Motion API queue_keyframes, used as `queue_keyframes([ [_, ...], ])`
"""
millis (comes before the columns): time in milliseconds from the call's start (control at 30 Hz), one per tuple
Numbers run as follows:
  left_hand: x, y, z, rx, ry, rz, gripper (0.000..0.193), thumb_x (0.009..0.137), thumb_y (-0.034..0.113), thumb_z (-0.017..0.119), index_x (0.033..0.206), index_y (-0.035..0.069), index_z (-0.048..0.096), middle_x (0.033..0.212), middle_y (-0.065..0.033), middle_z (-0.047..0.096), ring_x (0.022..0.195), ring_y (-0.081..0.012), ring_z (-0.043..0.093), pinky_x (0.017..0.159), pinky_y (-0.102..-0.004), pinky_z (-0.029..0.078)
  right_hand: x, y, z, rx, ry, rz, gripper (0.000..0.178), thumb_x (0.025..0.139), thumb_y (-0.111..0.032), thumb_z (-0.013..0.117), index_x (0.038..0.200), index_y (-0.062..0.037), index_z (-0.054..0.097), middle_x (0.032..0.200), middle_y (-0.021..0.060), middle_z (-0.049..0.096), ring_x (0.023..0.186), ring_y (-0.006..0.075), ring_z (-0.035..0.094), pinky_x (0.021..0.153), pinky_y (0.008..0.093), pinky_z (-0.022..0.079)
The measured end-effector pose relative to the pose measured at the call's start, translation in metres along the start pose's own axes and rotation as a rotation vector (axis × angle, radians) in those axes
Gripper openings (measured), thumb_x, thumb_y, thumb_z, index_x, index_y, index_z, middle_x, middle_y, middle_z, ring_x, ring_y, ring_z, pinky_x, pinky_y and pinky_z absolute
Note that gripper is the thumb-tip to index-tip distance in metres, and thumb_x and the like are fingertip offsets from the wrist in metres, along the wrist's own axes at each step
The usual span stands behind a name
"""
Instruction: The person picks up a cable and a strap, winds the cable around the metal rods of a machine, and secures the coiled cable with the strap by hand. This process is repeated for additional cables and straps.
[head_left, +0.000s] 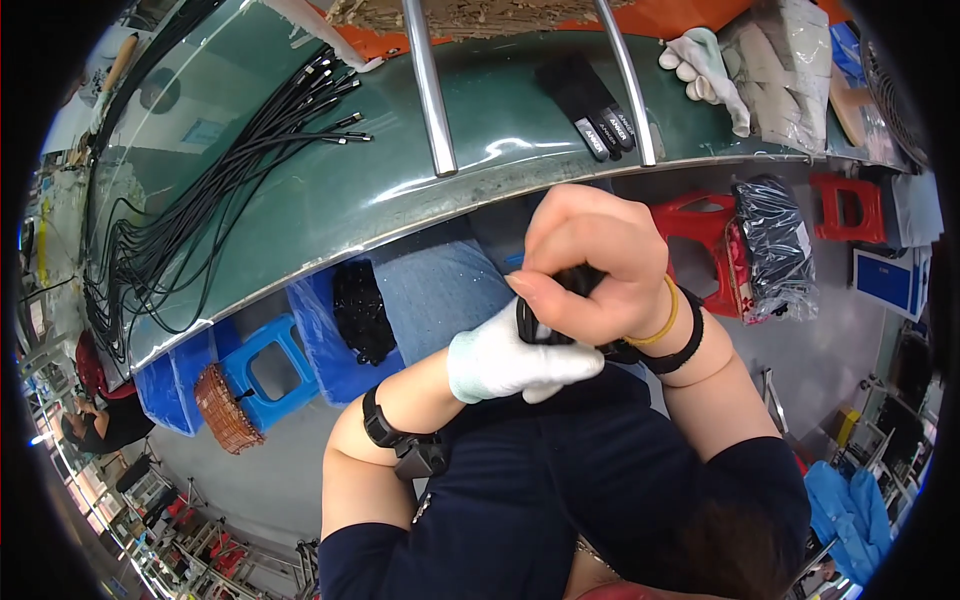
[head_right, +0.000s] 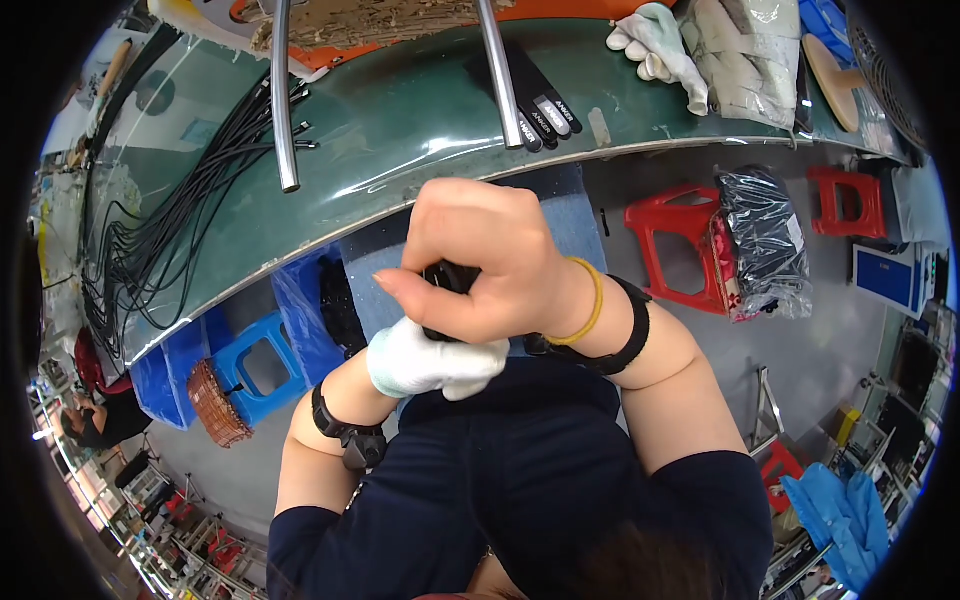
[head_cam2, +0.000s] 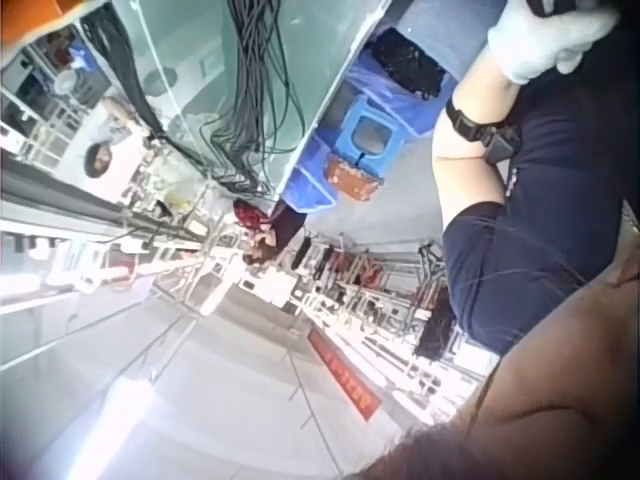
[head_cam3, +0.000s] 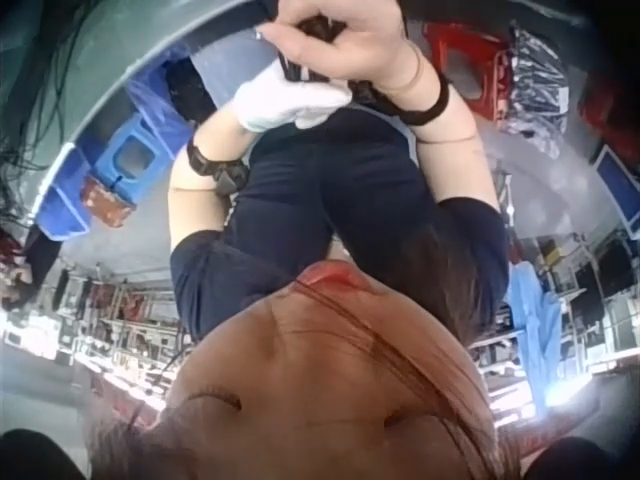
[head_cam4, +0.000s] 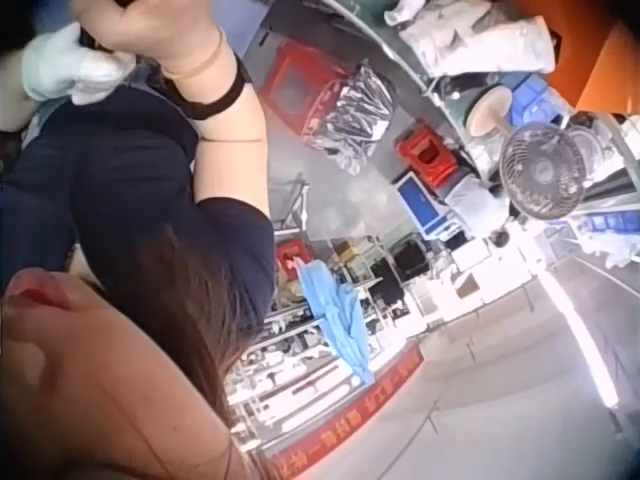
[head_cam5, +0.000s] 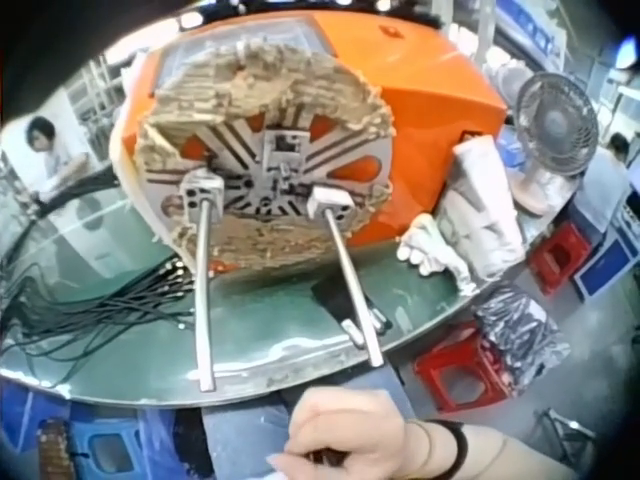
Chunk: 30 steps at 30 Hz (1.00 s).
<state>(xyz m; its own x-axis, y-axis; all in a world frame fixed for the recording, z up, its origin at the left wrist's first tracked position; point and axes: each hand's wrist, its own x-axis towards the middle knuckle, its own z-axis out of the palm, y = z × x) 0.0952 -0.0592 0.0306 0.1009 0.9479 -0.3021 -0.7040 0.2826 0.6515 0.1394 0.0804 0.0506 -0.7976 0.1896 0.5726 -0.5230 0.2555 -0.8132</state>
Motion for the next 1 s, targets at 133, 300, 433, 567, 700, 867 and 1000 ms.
queue_keyframes([
  [133,-0.001,0.004,0.002,-0.195,0.183,0.078,0.017,0.078,0.011,0.064,0.073,0.004,0.049,0.049,-0.0002,0.045,0.036,-0.0087,0.04,0.035,-0.0216,0.029,0.0,-0.007,-0.002,0.224,0.183,0.354,0.008,0.073,-0.002,0.065,0.079,0.0001,0.06,0.073,0.0077,0.058,0.059,0.0096,0.052,0.05,0.0211,0.04],
  [300,-0.006,0.01,-0.014,-0.223,0.213,0.127,0.016,0.079,0.011,0.063,0.073,0.004,0.049,0.049,-0.0006,0.043,0.035,-0.0085,0.039,0.034,-0.0214,0.028,-0.016,-0.008,-0.019,0.25,-0.07,0.663,0.012,0.077,0.0,0.061,0.089,0.0025,0.059,0.069,0.0061,0.059,0.06,0.0074,0.052,0.049,0.021,0.038],
  [433,-0.007,0.016,-0.012,-0.092,0.362,0.079,0.017,0.08,0.012,0.062,0.073,0.003,0.049,0.048,0.0004,0.042,0.035,-0.0078,0.038,0.034,-0.0214,0.028,-0.02,-0.016,-0.024,0.01,-0.217,0.55,0.017,0.078,0.001,0.06,0.095,0.0033,0.06,0.068,0.0066,0.059,0.06,0.0097,0.053,0.048,0.0221,0.038],
  [567,-0.014,0.023,-0.034,-0.446,0.132,0.038,0.018,0.08,0.013,0.062,0.073,0.002,0.051,0.049,0.0003,0.043,0.035,-0.0079,0.039,0.034,-0.0218,0.028,-0.025,-0.024,-0.042,0.053,-0.352,0.355,0.021,0.076,0.002,0.06,0.098,0.0028,0.061,0.07,0.0079,0.059,0.059,0.0148,0.054,0.048,0.0252,0.041],
  [700,-0.014,0.036,-0.034,-0.25,0.145,-0.118,0.021,0.08,0.018,0.062,0.072,0.001,0.052,0.05,0.0007,0.044,0.034,-0.0091,0.039,0.033,-0.0219,0.03,-0.028,-0.031,-0.051,-0.045,-0.571,0.107,0.023,0.074,0.002,0.061,0.097,0.0024,0.062,0.076,0.0088,0.06,0.061,0.0196,0.057,0.051,0.0284,0.044],
  [867,-0.001,0.042,-0.026,0.541,0.236,-0.297,0.021,0.078,0.02,0.062,0.075,0.001,0.055,0.057,-0.0024,0.052,0.042,-0.0135,0.048,0.041,-0.027,0.04,0.004,-0.053,-0.05,-0.548,-0.917,-0.195,0.026,0.071,0.002,0.063,0.097,0.0023,0.062,0.086,0.0119,0.063,0.067,0.0223,0.059,0.057,0.0301,0.048],
  [1000,0.003,0.041,-0.014,1.067,0.077,-0.064,0.02,0.075,0.02,0.065,0.079,0.002,0.057,0.064,-0.0039,0.058,0.052,-0.0144,0.055,0.053,-0.0306,0.046,0.009,-0.004,-0.045,-0.02,-0.728,0.054,0.019,0.072,0.002,0.063,0.091,0.0026,0.063,0.082,0.0118,0.061,0.067,0.0238,0.059,0.056,0.0289,0.047],
])
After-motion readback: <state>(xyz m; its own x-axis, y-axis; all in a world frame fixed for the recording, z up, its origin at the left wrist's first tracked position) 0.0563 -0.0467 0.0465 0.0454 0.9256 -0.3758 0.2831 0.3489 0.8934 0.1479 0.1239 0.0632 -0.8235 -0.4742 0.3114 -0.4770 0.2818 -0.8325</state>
